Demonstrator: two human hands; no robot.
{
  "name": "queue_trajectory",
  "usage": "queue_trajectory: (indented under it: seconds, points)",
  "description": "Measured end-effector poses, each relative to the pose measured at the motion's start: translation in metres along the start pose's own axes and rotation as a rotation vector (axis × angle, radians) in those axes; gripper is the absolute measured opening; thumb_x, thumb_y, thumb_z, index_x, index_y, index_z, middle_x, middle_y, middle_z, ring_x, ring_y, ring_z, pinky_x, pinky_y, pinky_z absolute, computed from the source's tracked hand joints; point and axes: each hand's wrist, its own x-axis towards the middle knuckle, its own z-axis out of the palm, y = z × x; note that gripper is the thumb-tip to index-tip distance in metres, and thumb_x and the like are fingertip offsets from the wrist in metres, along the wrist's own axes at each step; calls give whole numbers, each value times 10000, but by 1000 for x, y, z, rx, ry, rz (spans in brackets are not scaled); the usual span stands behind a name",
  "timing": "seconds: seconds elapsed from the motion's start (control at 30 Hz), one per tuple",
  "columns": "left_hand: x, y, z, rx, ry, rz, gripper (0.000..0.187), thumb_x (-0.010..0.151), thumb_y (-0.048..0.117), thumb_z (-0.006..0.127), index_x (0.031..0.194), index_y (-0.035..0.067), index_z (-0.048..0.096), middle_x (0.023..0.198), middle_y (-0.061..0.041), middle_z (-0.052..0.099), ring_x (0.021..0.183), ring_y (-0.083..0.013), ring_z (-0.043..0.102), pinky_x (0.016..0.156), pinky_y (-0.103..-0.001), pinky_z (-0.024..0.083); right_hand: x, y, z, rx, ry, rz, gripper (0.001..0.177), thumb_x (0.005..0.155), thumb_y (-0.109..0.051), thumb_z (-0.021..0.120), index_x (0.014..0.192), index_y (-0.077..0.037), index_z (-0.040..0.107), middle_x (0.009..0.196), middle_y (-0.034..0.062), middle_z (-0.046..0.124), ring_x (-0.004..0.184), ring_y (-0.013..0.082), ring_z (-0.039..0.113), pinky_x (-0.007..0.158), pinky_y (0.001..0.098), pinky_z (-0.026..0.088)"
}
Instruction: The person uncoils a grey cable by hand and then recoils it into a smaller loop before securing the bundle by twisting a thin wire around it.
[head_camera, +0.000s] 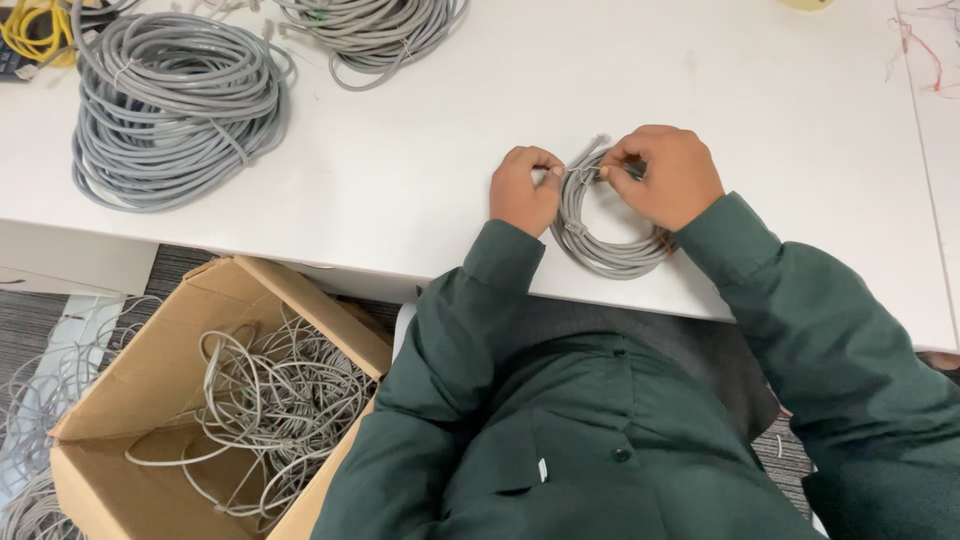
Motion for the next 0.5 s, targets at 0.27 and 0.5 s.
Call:
queue_trajectory:
  seconds: [0.27,0.5]
  points:
    - [7,-9,17,-653,-49,-202,70,967,-5,615,967,17,682,933,-76,774,842,-115,721,778,-250,587,6,-3,5,250,18,-26,106,943,-139,759,1004,-54,774,890,102,756,818,252,693,767,369,542]
    - [6,1,8,-598,-29,-206,79,956,9,649,1001,15,714,903,-70,762,846,-102,737,736,-251,578,15,9,13,460,-105,-9,101,1000,-119,710,1059,-43,741,915,65,767,808,143,722,752,285,568]
